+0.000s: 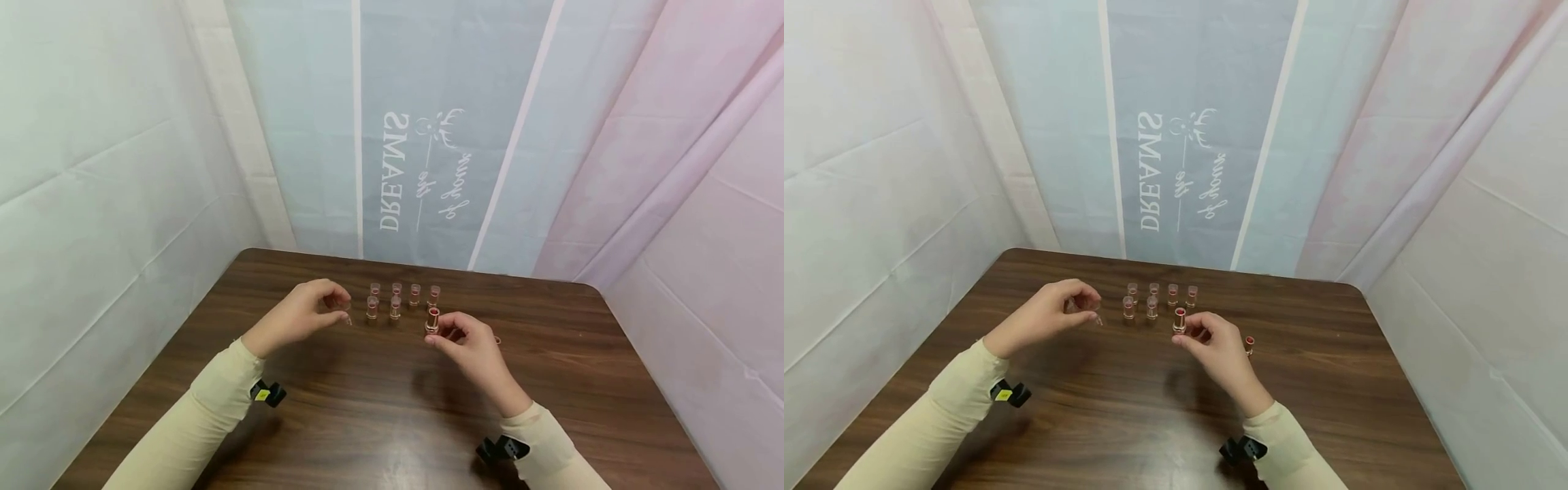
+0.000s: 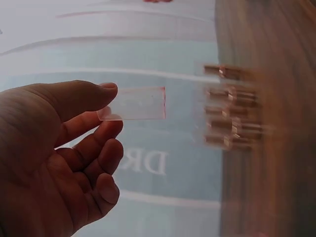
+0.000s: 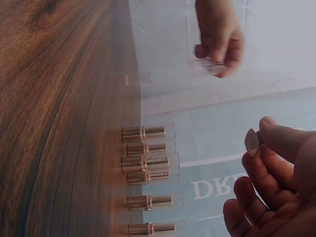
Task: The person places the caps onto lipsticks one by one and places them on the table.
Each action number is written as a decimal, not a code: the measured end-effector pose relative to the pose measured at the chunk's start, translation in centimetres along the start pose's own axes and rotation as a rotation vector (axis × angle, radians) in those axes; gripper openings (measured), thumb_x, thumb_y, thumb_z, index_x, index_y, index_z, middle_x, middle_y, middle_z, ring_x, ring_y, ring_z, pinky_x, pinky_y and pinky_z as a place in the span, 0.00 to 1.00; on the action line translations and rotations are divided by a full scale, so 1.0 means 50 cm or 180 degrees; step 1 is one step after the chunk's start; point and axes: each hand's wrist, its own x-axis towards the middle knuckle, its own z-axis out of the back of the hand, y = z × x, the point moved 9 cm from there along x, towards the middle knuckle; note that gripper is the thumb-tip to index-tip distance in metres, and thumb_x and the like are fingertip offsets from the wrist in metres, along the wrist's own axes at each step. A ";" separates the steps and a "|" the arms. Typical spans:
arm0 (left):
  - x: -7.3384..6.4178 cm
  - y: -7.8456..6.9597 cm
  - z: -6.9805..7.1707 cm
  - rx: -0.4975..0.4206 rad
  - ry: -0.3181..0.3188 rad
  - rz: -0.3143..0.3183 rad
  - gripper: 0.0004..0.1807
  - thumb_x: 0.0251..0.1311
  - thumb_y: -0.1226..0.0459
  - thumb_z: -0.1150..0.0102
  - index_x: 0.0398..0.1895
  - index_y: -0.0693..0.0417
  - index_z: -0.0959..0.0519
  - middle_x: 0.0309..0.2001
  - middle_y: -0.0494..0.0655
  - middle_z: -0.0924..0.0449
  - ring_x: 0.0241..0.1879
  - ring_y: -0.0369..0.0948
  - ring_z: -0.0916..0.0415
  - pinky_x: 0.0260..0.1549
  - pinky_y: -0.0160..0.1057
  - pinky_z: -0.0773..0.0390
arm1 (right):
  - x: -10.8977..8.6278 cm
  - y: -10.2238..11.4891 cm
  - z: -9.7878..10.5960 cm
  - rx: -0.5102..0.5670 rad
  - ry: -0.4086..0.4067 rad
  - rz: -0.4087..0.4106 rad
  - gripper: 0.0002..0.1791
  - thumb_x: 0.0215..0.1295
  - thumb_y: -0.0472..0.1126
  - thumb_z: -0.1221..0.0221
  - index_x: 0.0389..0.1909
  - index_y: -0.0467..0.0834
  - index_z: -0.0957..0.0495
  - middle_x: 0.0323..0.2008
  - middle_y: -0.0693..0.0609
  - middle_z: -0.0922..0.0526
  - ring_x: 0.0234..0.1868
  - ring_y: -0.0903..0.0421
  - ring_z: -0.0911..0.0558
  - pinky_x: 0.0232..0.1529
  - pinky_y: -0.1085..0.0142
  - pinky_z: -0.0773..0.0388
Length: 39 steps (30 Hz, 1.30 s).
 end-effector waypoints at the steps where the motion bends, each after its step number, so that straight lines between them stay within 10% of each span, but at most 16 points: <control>1: 0.007 -0.012 0.003 0.0009 0.0004 -0.0053 0.11 0.63 0.61 0.28 0.46 0.47 0.18 0.42 0.36 0.18 0.41 0.35 0.21 0.44 0.44 0.18 | 0.000 0.000 0.000 0.0002 -0.0002 -0.0001 0.11 0.57 0.44 0.25 0.39 0.53 0.15 0.34 0.58 0.17 0.32 0.59 0.20 0.35 0.65 0.19; 19: 0.120 -0.227 -0.002 0.0026 0.0267 -0.0926 0.12 0.65 0.62 0.30 0.50 0.52 0.16 0.44 0.36 0.17 0.43 0.33 0.21 0.48 0.41 0.18 | -0.003 0.000 -0.008 -0.0006 0.0025 0.0084 0.11 0.57 0.45 0.25 0.39 0.54 0.15 0.34 0.61 0.15 0.32 0.61 0.20 0.37 0.64 0.19; 39: 0.143 -0.280 -0.073 0.0220 0.0610 -0.1095 0.11 0.65 0.64 0.32 0.49 0.44 0.15 0.44 0.34 0.17 0.45 0.33 0.21 0.48 0.34 0.21 | -0.008 0.004 -0.016 0.0053 0.0113 0.0104 0.09 0.59 0.46 0.26 0.39 0.57 0.15 0.36 0.62 0.16 0.32 0.58 0.19 0.34 0.67 0.20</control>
